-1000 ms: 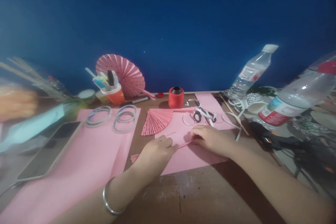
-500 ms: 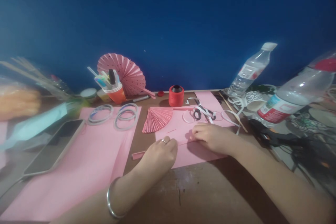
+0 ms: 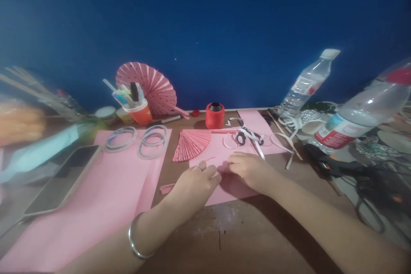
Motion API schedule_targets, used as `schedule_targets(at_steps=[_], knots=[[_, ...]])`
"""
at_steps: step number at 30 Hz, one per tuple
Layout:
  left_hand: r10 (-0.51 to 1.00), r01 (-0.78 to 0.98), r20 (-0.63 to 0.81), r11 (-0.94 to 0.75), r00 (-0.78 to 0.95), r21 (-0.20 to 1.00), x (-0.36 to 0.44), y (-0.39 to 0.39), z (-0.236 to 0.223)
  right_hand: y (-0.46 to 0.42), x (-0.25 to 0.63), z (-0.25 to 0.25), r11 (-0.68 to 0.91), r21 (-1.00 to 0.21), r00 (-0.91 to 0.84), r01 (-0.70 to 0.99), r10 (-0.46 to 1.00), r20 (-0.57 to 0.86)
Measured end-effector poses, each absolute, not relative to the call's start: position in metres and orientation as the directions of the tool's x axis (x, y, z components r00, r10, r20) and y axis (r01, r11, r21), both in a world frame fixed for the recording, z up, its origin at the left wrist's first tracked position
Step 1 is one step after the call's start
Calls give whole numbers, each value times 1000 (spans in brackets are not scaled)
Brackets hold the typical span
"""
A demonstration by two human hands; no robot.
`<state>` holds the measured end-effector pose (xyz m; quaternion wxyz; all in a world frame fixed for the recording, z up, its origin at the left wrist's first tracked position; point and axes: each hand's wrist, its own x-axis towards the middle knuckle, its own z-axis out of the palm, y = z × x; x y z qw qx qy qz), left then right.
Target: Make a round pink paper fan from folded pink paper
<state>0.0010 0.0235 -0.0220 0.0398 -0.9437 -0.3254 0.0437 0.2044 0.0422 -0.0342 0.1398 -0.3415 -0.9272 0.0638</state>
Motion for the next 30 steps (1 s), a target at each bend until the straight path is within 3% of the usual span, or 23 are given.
schedule_targets(at_steps=[3,7,10,13,17,25,30], knots=[[622,616,-51,-782,781,-96,0,23,-21,50,209,-38,697,-379,-690,609,701,180],[610,604,-45,-791,791,-97,-1,24,-23,62,221,-37,457,-612,-559,645,828,30],[607,601,-48,-793,793,-102,-1,25,-25,68,221,-34,292,-693,-487,660,868,-98],[612,605,-50,-789,789,-106,0,26,-24,67,210,-33,229,-736,-410,637,909,-72],[623,616,-64,-781,779,-106,2,25,-21,63,196,-37,345,-661,-412,667,909,59],[618,611,-61,-785,784,-104,-1,24,-22,65,223,-38,472,-381,-460,795,878,129],[626,620,-50,-778,778,-102,-2,23,-24,63,233,-31,488,-336,-468,805,872,145]])
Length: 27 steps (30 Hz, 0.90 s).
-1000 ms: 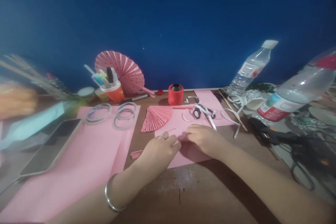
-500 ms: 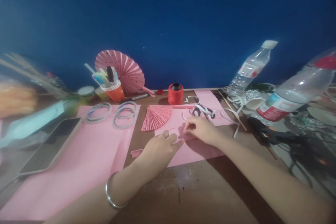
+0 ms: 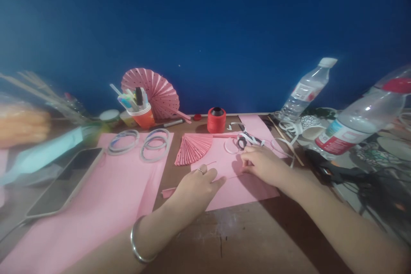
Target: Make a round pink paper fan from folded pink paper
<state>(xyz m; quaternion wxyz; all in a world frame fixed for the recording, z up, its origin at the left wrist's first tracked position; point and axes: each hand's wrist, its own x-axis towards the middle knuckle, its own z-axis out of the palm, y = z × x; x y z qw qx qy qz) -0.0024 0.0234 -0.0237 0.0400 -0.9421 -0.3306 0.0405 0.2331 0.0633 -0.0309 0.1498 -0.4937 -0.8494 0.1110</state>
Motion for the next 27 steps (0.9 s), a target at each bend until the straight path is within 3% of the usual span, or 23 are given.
schedule_targets(at_steps=[5,7,14,23,27], knots=[[634,630,-36,-773,773,-80,0,22,-23,54,216,-26,497,-604,-457,623,858,235],[649,646,-33,-760,760,-69,0,21,-23,51,205,-29,519,-644,-503,563,833,231],[676,677,-78,-736,733,-15,-2,21,-16,51,189,-36,628,-575,-632,524,740,232],[745,744,-203,-661,635,-99,-8,11,-8,52,193,-42,626,-578,-647,523,734,208],[726,728,-207,-681,656,-78,-9,13,-4,54,195,-45,654,-542,-665,528,716,215]])
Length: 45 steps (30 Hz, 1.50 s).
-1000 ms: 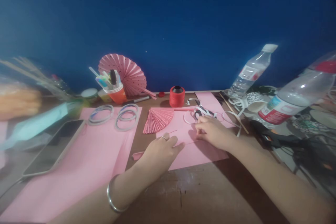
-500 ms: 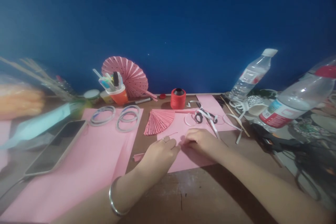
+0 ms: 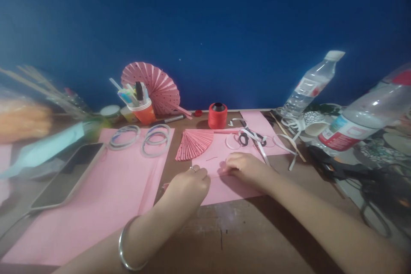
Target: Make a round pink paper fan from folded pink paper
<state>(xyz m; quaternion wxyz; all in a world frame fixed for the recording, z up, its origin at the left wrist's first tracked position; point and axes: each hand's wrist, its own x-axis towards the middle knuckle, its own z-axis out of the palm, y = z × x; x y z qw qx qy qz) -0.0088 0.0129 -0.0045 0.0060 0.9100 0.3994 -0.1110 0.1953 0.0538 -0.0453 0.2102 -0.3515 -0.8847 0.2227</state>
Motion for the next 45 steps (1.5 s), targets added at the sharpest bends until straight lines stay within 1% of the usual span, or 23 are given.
schedule_targets(at_steps=[4,7,14,20,24,27,34,36,38,42,45], knots=[[697,703,-149,-711,702,-13,-14,21,-5,55,198,-47,675,-477,-664,563,713,226],[707,714,-125,-700,696,13,-20,24,-9,55,199,-46,680,-468,-669,565,709,223],[714,719,-82,-694,695,45,-31,24,-13,52,197,-44,663,-490,-656,566,723,219],[690,700,-126,-712,713,60,-43,22,1,55,199,-48,649,-527,-653,548,726,215],[718,726,-127,-687,684,32,-61,19,-1,55,200,-49,623,-567,-636,539,742,211],[725,729,-95,-684,682,21,-74,16,-5,54,199,-49,614,-581,-633,534,746,205],[734,728,49,-679,677,94,-99,12,-14,52,200,-47,589,-589,-614,554,766,189],[735,728,70,-678,674,101,-101,11,-16,52,200,-46,579,-586,-607,567,775,178],[745,740,55,-666,664,89,-98,11,-15,51,200,-44,578,-578,-608,576,776,170],[810,810,-41,-582,585,69,-84,15,-8,47,198,-40,601,-527,-616,600,768,174],[839,838,-71,-525,539,150,-71,21,-3,41,194,-36,625,-430,-608,651,769,197]])
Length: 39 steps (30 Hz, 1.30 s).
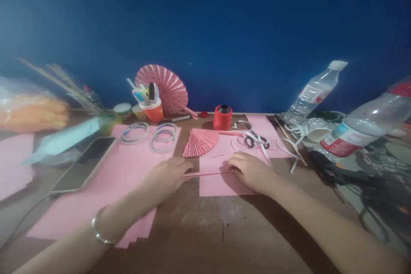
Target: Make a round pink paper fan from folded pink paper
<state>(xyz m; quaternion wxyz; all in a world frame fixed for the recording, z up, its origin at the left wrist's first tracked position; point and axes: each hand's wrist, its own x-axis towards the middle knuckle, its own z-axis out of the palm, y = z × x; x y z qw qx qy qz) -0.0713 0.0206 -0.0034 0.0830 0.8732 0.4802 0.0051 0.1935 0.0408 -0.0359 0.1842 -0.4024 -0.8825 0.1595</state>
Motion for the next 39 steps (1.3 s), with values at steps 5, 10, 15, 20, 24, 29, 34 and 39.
schedule_targets(at_steps=[5,10,15,20,24,29,34,39], knots=[[866,827,-48,-458,498,326,-57,28,-8,31,181,-33,687,-303,-650,661,725,227],[827,757,56,-537,559,372,-43,31,-21,32,167,-44,736,-283,-668,615,677,308],[773,723,108,-626,625,291,-31,30,-27,39,167,-63,779,-278,-661,561,625,415],[709,700,112,-705,696,110,-31,31,-33,41,172,-68,821,-201,-711,534,565,419],[658,662,103,-749,746,-7,-33,29,-35,40,171,-65,829,-158,-745,537,553,373],[626,634,105,-772,772,-56,-32,24,-31,36,169,-58,814,-145,-748,563,576,329],[625,632,97,-770,775,-86,-38,18,-32,28,168,-51,776,-142,-708,615,622,334],[680,688,106,-716,725,-114,-47,4,-38,29,169,-54,803,-163,-727,573,590,351]])
